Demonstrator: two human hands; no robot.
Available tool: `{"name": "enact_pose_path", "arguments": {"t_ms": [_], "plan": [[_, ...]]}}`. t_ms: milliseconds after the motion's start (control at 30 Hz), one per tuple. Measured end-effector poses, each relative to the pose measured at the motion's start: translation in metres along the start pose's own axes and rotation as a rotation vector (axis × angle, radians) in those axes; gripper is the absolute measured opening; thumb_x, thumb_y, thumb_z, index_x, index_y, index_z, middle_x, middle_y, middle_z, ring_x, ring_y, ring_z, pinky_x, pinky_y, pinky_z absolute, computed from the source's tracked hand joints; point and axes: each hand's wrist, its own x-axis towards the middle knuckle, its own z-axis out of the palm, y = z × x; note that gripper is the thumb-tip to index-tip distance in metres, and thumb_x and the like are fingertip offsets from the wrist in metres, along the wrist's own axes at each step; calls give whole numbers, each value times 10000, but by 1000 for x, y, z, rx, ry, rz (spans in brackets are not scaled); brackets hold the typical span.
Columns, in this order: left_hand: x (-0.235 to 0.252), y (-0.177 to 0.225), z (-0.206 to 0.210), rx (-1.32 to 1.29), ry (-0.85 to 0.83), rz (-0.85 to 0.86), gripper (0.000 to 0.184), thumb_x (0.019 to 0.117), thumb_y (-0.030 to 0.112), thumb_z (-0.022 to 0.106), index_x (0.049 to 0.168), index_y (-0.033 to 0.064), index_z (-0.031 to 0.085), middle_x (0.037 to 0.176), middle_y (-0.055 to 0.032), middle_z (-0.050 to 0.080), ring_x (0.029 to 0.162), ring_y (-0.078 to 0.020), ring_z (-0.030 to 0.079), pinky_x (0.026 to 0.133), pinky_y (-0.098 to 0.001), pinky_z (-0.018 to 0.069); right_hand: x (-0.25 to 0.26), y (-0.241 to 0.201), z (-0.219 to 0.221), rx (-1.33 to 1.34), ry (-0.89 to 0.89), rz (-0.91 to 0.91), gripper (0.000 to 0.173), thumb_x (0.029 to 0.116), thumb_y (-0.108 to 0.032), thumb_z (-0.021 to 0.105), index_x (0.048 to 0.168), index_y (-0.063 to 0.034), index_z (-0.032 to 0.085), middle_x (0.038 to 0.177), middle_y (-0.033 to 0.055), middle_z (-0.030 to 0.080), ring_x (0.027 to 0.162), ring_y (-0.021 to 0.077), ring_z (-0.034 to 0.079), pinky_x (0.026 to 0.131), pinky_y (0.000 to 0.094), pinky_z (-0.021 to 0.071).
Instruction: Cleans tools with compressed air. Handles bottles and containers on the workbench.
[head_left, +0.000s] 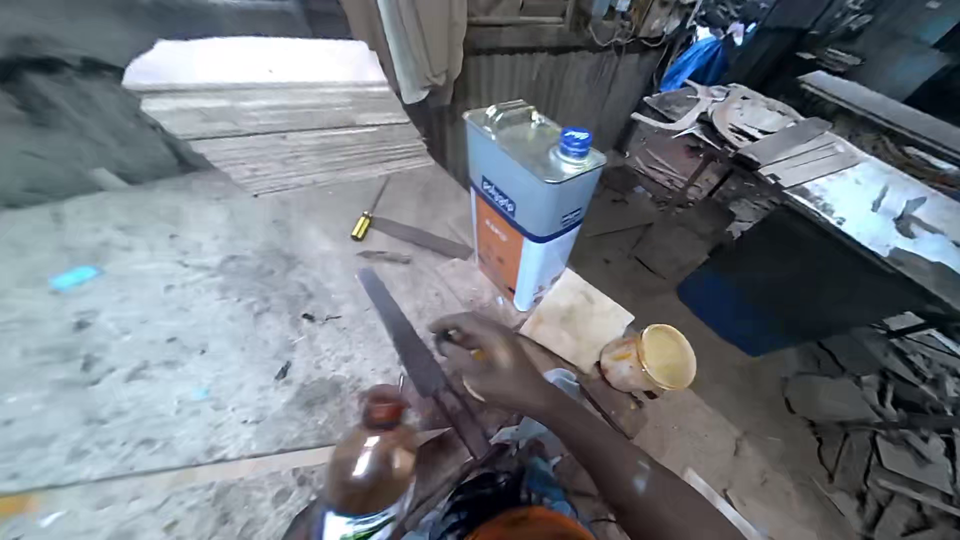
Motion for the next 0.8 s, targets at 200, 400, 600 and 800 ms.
{"name": "enact_pose_path", "arguments": {"t_ms": [200, 400, 600, 800], "plan": [[46, 25, 42, -6, -397, 2, 559, 819, 200, 808, 1308, -15, 642, 1276, -122, 690, 1194, -200, 654, 1068, -384, 511, -140, -42, -45, 128, 71, -42, 251, 1038, -123, 553, 1238, -86, 700, 1258, 84, 683, 1085, 209, 692, 908, 398, 623], [69, 68, 57, 178, -674, -59, 638, 749, 248, 863, 1276, -47, 657, 1196, -187, 710, 1132, -323, 673, 1041, -499, 493, -199, -57, -60, 91, 388, 9, 313, 1023, -229, 623, 1320, -137, 663, 1287, 74, 682, 1168, 211, 660, 983, 382, 576], [84, 36, 54, 247, -1143, 101, 980, 595, 422, 938, 1469, 234, 538, 1313, -82, 664, 1194, -252, 644, 1006, -562, 532, -232, -80, -79, -33, 281, 112, 252, 1044, -108, 518, 1169, -72, 733, 1109, 58, 718, 955, 128, 688, 809, 291, 610], [62, 8, 68, 151, -996, 139, 998, 583, 474, 947, 1464, 234, 545, 1346, 19, 655, 1224, -108, 624, 1048, -412, 549, -259, -1, -56, 888, 465, 343, 560, 1017, -594, 432, 1355, -190, 624, 1361, 55, 639, 1257, 230, 606, 1025, 457, 523]]}}
